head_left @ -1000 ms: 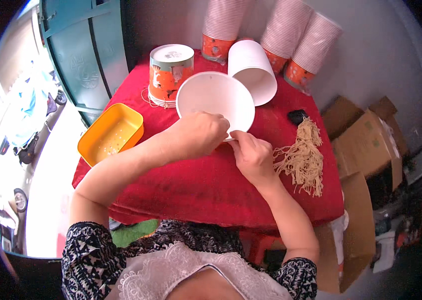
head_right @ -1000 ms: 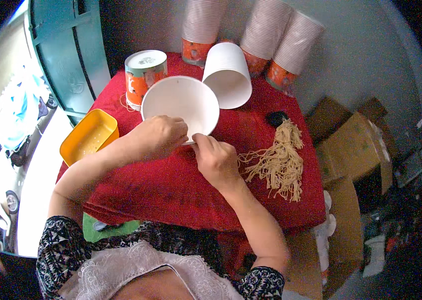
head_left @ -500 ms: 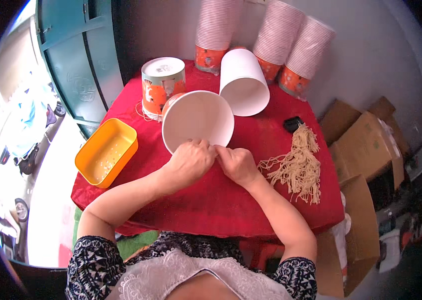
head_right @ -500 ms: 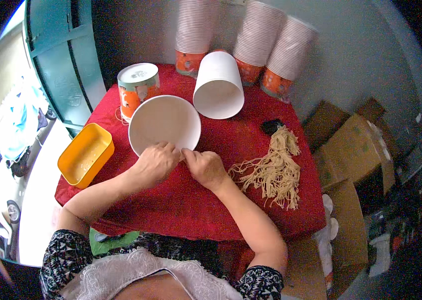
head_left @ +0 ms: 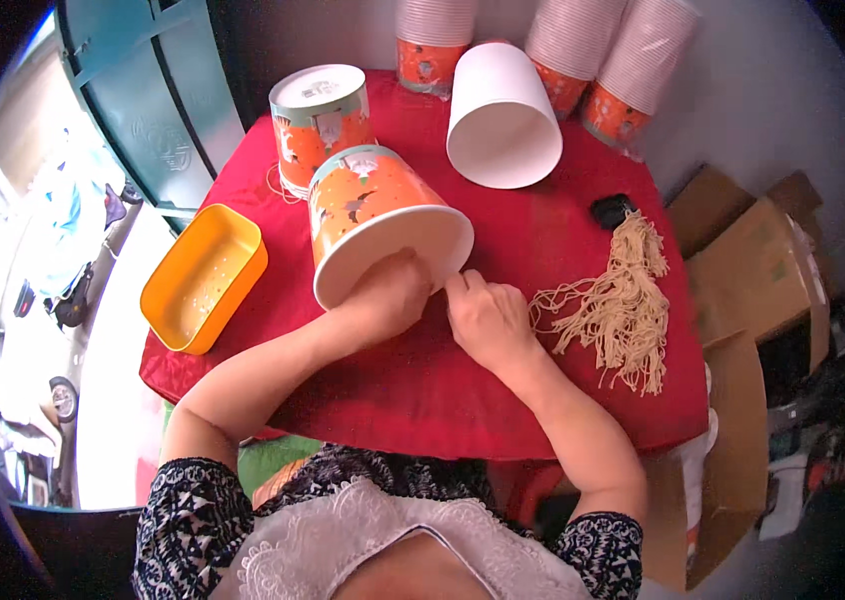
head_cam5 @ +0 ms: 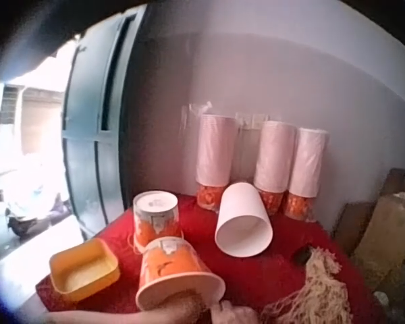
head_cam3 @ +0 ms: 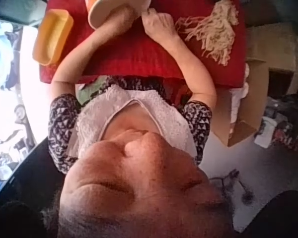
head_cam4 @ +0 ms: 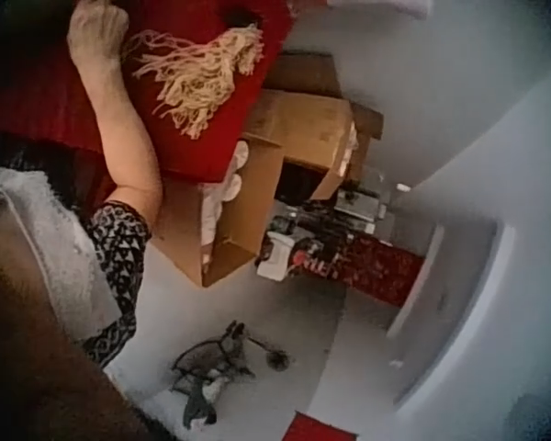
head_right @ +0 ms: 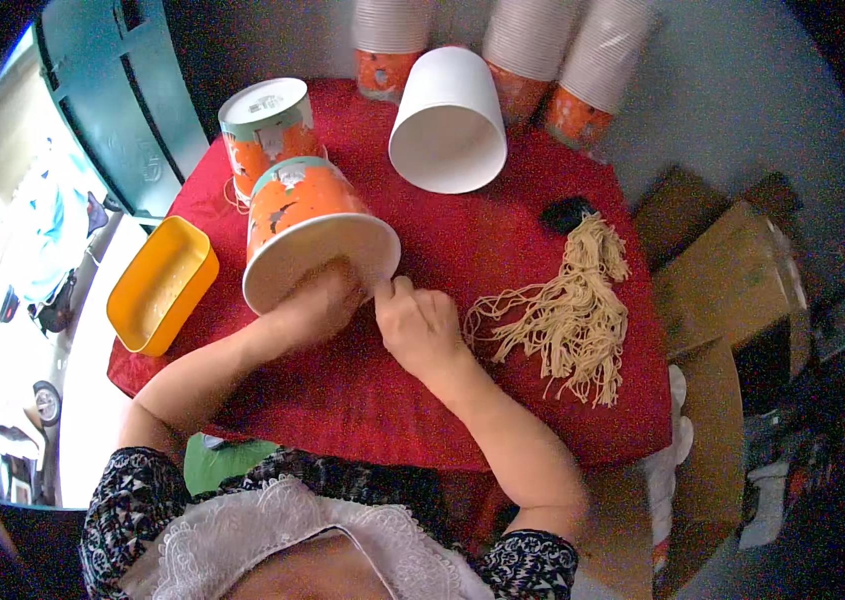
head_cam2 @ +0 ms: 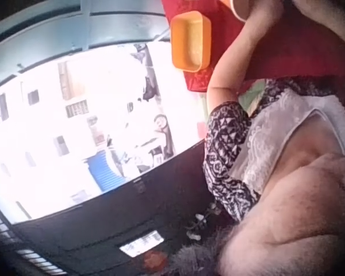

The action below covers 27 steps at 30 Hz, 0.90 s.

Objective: Thread elastic strings through pre-punched holes in paper buckets to create handles.

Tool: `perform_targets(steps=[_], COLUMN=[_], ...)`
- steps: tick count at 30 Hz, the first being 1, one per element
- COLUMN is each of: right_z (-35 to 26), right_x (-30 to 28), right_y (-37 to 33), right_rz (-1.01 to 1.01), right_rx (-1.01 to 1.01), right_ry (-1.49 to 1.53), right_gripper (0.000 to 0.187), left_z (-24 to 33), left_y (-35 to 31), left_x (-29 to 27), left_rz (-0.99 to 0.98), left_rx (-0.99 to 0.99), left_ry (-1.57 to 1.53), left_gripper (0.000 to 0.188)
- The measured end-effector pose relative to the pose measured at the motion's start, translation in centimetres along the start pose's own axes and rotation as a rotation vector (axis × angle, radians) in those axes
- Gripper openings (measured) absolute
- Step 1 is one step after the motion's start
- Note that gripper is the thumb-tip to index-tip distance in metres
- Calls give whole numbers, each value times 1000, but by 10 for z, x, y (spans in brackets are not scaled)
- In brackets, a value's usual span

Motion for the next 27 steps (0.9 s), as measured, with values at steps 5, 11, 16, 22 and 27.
perform_targets(steps=[5,11,16,22,27], right_z=[-1,-14,18,22,20], right_x=[-3,-9,7,21,19], right_y=[1,3,4,4,3], right_rz=[75,158,97,74,86], right_rx=[-77,-61,96,91,82], right_ry=[2,-82,260,307,327], right_gripper=[7,10,9,10,9], left_z=[-6,0,-5,-9,-34], left_y=[-5,-4,1,13,17], left_x=[-7,-6,6,18,28], left_rz=[182,197,13,-21,67], left_rx=[45,58,16,15,-6], left_ry=[-116,-154,-92,-294,-683], left_gripper=[14,14,20,19,21])
Point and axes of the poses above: each hand's wrist, its own y-axis towards the middle knuckle, its own x-axis out of the palm, z = x × y, the point moved 8 cm from there along y, towards the middle knuckle, and after that the axes turned 12 degrees about -z, right-handed, at the moved point
